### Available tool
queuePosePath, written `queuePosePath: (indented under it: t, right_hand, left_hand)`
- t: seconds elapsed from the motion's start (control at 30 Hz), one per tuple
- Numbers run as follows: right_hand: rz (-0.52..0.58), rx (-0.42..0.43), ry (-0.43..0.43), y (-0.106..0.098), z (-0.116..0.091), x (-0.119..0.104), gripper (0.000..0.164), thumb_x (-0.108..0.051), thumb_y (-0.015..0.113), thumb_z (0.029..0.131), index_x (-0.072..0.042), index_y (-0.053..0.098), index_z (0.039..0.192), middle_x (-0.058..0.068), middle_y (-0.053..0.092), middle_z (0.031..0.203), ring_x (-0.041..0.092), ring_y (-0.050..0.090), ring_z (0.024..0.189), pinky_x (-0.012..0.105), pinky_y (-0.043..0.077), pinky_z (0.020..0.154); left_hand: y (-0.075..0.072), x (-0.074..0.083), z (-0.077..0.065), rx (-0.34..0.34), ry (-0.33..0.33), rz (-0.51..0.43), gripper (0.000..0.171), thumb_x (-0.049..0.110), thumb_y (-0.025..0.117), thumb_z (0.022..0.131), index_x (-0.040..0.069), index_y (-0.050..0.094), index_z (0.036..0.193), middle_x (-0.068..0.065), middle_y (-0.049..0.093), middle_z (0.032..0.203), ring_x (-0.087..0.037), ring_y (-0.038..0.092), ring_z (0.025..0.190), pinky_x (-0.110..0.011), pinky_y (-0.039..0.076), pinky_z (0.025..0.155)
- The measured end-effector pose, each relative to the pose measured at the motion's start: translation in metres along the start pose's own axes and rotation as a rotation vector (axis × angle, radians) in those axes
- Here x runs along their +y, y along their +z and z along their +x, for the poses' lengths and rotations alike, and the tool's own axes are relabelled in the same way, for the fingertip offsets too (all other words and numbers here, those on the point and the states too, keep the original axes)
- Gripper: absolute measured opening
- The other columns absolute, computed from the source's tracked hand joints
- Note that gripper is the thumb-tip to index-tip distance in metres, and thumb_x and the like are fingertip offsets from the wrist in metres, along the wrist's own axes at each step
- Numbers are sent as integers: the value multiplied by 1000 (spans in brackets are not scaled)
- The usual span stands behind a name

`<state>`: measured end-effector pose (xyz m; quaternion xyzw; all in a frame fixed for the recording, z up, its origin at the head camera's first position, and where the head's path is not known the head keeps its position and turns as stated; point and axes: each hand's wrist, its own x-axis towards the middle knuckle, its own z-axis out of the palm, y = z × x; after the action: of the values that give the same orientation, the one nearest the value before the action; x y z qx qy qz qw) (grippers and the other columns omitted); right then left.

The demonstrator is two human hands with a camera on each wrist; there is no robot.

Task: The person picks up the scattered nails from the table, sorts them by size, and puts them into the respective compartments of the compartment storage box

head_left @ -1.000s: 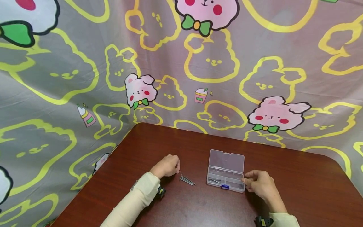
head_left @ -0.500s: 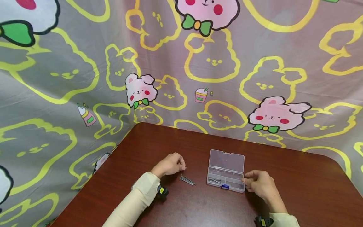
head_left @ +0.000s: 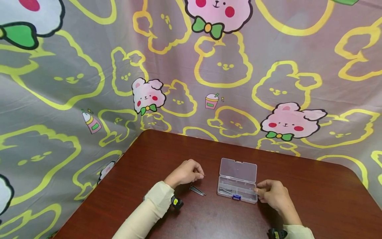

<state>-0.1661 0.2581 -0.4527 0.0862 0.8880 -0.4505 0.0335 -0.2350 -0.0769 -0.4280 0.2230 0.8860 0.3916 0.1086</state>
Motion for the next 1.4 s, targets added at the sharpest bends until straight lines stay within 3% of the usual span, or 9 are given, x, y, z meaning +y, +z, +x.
queuePosePath:
  t: [0.47,1.03,1.4]
  right_hand:
    - [12,1,-6,1,0,0,21,-5,76,88,9,68,101,7,68,76,21,67,68,36,58,60]
    - [25,5,-21,-1,-1,0,16,-4,77,87,8,71,95,8,70,75,23,69,65,35,58,58]
    - [43,10,-27,1,0,1,15,-2,77,87,9,70,94,10,70,75,24,69,65,35,58,58]
  left_hand:
    - [15,19,12,17,81,110,12,14,76,90,17,77,78,15,64,71,-4,51,65,-23,43,60]
    - [35,43,23,-28,125,104,10,13,75,91,9,78,83,11,65,69,-2,51,62,-20,43,60]
    - [53,53,26,-61,158,103,11,13,76,90,14,76,80,15,60,66,0,51,62,-18,44,59]
